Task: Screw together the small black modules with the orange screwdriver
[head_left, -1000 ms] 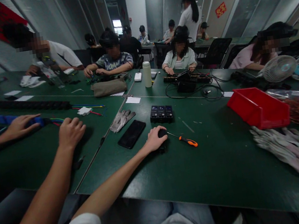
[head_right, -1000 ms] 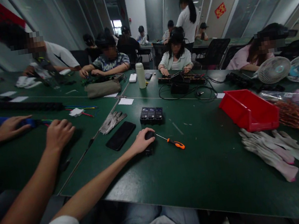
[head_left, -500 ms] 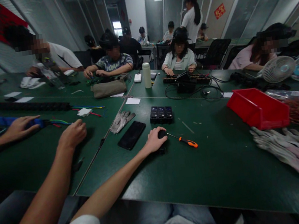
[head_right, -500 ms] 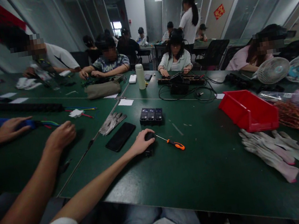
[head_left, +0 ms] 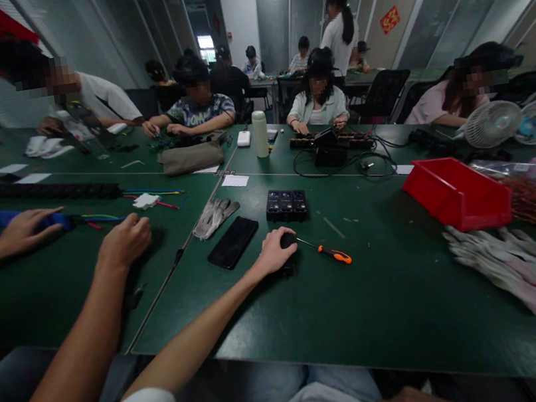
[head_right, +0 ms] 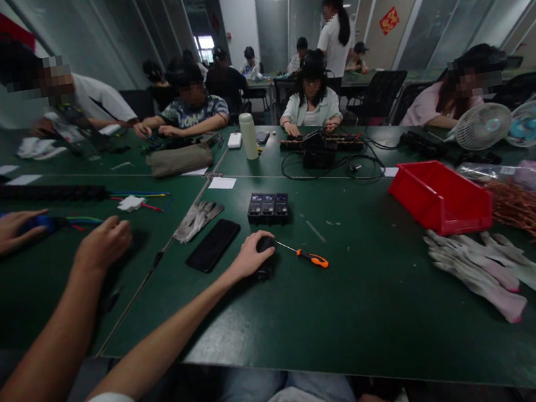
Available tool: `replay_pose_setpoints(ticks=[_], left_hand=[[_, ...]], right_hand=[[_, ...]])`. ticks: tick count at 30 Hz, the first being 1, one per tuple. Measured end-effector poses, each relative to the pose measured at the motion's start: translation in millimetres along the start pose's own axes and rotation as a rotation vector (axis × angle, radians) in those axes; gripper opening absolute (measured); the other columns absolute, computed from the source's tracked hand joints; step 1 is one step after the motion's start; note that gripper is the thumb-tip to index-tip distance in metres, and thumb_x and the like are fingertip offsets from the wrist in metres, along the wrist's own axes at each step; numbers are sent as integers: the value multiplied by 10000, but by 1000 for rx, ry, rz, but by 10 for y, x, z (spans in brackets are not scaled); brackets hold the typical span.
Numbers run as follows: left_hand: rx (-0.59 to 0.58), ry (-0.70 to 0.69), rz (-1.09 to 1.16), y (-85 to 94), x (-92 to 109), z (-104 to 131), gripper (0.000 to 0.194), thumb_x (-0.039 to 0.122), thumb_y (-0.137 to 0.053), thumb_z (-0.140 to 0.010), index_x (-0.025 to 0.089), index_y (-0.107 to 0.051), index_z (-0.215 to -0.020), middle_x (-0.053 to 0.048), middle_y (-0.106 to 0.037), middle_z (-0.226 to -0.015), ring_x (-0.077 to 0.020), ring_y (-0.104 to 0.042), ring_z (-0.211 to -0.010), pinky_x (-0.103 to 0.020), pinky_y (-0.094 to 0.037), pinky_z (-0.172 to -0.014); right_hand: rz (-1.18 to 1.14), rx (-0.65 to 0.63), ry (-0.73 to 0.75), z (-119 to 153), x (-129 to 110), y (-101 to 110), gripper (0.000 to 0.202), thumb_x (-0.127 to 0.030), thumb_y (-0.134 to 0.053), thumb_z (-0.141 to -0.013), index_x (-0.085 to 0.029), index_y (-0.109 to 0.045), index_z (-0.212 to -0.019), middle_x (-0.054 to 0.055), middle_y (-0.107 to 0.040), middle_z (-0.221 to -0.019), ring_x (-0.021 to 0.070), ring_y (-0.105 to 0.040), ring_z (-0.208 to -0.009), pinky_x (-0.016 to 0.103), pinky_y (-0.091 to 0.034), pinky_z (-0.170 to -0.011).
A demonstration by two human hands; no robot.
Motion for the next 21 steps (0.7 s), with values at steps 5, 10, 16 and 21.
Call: replay_pose_setpoints(ticks=[5, 10, 16, 21], left_hand=[[-5, -15, 0, -6, -14, 3, 325, 339, -562, -769, 268, -563, -1086, -26, -574, -1064, -220, -506, -1031, -381, -376, -952], [2, -20, -5, -12, -32, -6, 312, 322, -573, -757, 257, -574, -1062, -26, -575, -1037, -220, -516, -1004, -383, -387, -935], [49, -62, 58, 2, -10, -5, 295, 272, -578, -748, 239, -569, -1041, -21, -555, -991, -193, -536, -947, -346, -418, -892], [140, -165, 142, 53, 67, -1, 291, 208, -572, -745, 214, -557, -1035, -23, -530, -1002, -169, -531, -968, -313, -413, -911]], right_hand=[[83, 622, 307, -62, -604, 1095, 232, -336, -507, -844, -267, -641, -1020, 68, -672, -890, 202, -617, -769, 317, -491, -694], [314, 901, 301, -781, -460, 1602, 334, -373, -558, -819, -212, -581, -1110, 89, -595, -1043, 226, -568, -898, 351, -483, -751], [400, 869, 262, -1260, -401, 1664, 207, -362, -551, -825, -206, -622, -941, 83, -605, -947, 230, -572, -855, 355, -477, -713], [-2, 973, 377, -1379, -376, 1779, 245, -387, -505, -853, -194, -595, -976, 58, -637, -921, 202, -600, -828, 339, -478, -737]])
Point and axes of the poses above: each hand's wrist, its own z-axis away from the middle knuckle, its own y-axis out of the back of the hand, x = y × z, the point moved 3 cm from there along -z, towards the middle knuckle
